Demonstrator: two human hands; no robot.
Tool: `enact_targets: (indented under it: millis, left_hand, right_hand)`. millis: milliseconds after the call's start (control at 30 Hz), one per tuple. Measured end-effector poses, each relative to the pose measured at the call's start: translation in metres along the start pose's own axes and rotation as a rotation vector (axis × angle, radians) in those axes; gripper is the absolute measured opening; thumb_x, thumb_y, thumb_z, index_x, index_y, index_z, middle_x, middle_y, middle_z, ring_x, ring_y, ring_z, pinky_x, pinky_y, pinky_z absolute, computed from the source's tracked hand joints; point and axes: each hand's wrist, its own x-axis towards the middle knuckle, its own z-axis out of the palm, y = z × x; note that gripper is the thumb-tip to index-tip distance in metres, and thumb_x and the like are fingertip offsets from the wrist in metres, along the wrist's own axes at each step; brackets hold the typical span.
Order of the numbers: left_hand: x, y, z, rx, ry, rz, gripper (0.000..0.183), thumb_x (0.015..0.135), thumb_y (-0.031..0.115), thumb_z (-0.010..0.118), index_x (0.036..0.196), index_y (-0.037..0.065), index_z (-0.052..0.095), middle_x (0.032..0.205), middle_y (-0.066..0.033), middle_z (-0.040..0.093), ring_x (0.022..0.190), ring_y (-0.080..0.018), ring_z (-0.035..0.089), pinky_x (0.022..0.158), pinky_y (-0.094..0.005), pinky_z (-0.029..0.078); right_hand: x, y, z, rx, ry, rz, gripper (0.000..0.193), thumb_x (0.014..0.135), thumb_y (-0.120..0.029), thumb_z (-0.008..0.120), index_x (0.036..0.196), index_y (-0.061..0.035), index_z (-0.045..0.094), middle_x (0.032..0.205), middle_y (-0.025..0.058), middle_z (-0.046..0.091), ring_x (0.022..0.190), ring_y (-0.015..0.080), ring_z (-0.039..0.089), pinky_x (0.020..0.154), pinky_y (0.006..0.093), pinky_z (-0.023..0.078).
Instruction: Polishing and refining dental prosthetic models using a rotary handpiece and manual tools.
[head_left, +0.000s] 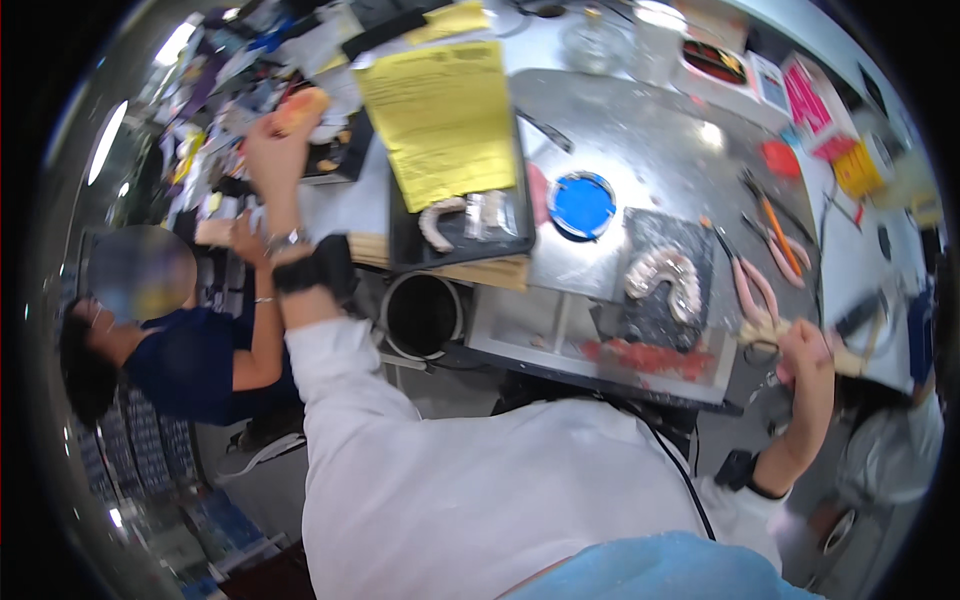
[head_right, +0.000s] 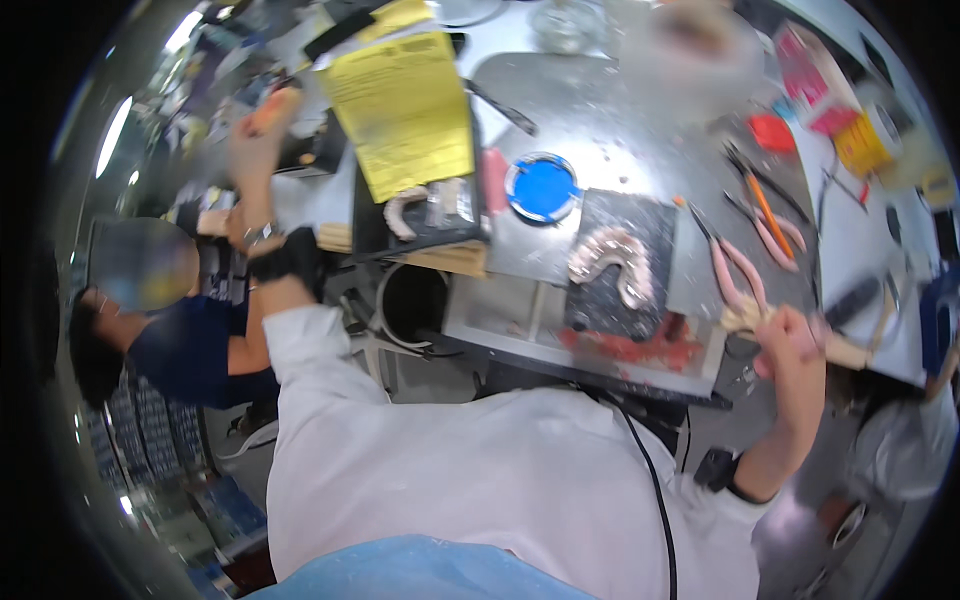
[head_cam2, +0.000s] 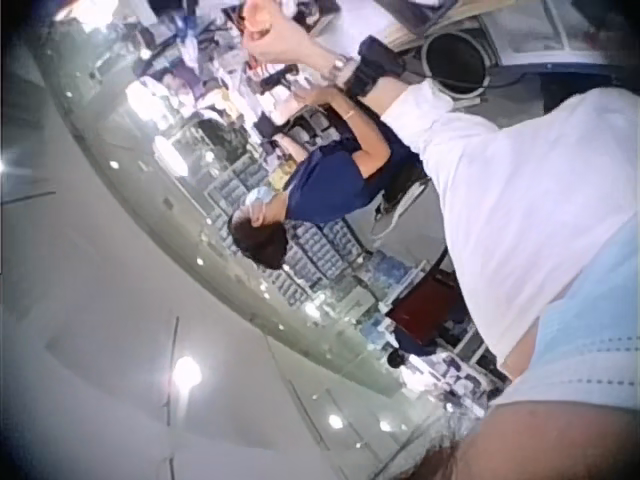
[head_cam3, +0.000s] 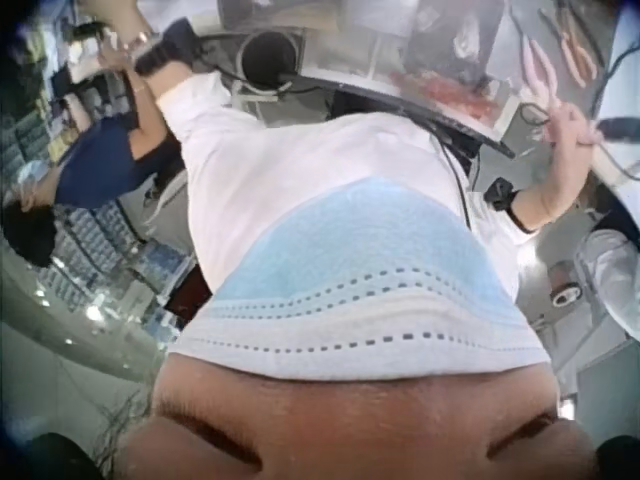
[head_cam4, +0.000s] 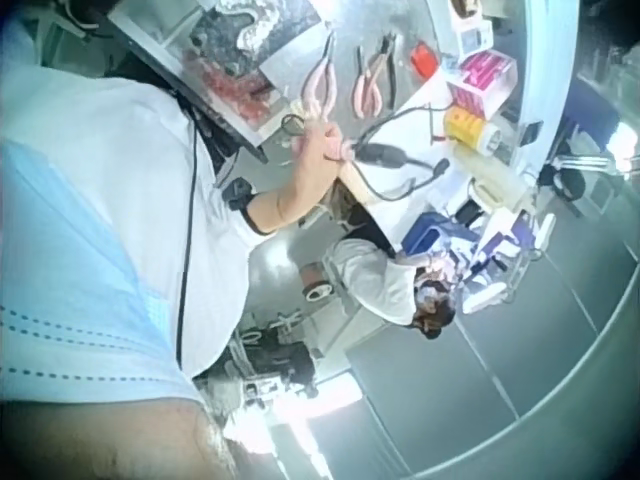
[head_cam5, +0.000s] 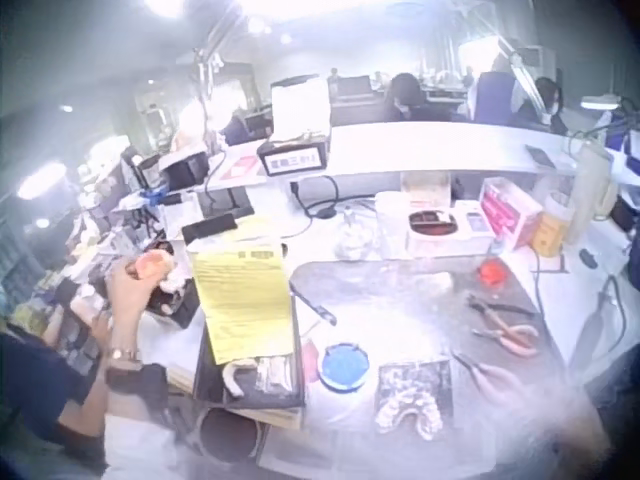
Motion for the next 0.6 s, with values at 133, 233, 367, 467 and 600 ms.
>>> enact_targets:
  millis: [133,233,367,467,600]
  left_hand:
    - [-0.076,0.109,-0.058,-0.649,-0.235,-0.064,0.057,0.071,0.008,0.08,0.117,-0.006,0.049,0.107,-0.0138,0.058,0.096,-0.0189,0.06,0.082,-0.0294,0.051]
    - [-0.146,0.176,-0.091,-0.789,-0.365,-0.003,0.06,0.07,0.006,0.075,0.123,-0.003,0.049,0.108,-0.0109,0.055,0.1,-0.017,0.056,0.087,-0.0306,0.049]
    - [-0.207,0.217,-0.1,-0.879,-0.565,-0.026,0.06,0.065,0.009,0.075,0.119,-0.004,0.051,0.106,-0.0088,0.054,0.096,-0.0163,0.059,0.085,-0.0274,0.049]
    - [-0.236,0.233,-0.098,-0.862,-0.57,0.027,0.061,0.062,0.008,0.076,0.117,-0.005,0.052,0.102,-0.0095,0.054,0.093,-0.0173,0.06,0.082,-0.0274,0.05]
    - [-0.255,0.248,-0.1,-0.855,-0.535,0.03,0.066,0.061,0.008,0.075,0.12,-0.005,0.05,0.109,-0.0082,0.051,0.102,-0.0173,0.055,0.088,-0.0285,0.046]
  right_hand:
    - [0.025,0.02,-0.008,-0.408,0.142,-0.064,0.037,0.078,-0.032,0.065,0.06,-0.0039,0.051,0.05,-0.0038,0.041,0.041,0.0065,0.038,0.04,0.0251,0.029]
    - [0.046,0.028,-0.018,-0.728,0.239,-0.111,0.047,0.076,-0.039,0.065,0.057,0.0031,0.057,0.045,0.0028,0.046,0.042,0.0115,0.046,0.042,0.0286,0.034]
    - [0.064,0.024,-0.021,-0.807,0.302,-0.005,0.059,0.071,-0.052,0.061,0.062,0.0068,0.063,0.05,0.0165,0.055,0.051,0.0277,0.06,0.054,0.0358,0.045]
    - [0.08,0.028,-0.032,-0.875,0.289,0.041,0.061,0.071,-0.056,0.061,0.061,0.0038,0.064,0.05,0.0143,0.057,0.053,0.0251,0.061,0.054,0.0355,0.045]
    - [0.089,0.029,-0.044,-0.838,0.274,0.06,0.063,0.069,-0.062,0.063,0.056,0.0003,0.064,0.05,0.0115,0.058,0.053,0.0227,0.06,0.054,0.0348,0.045]
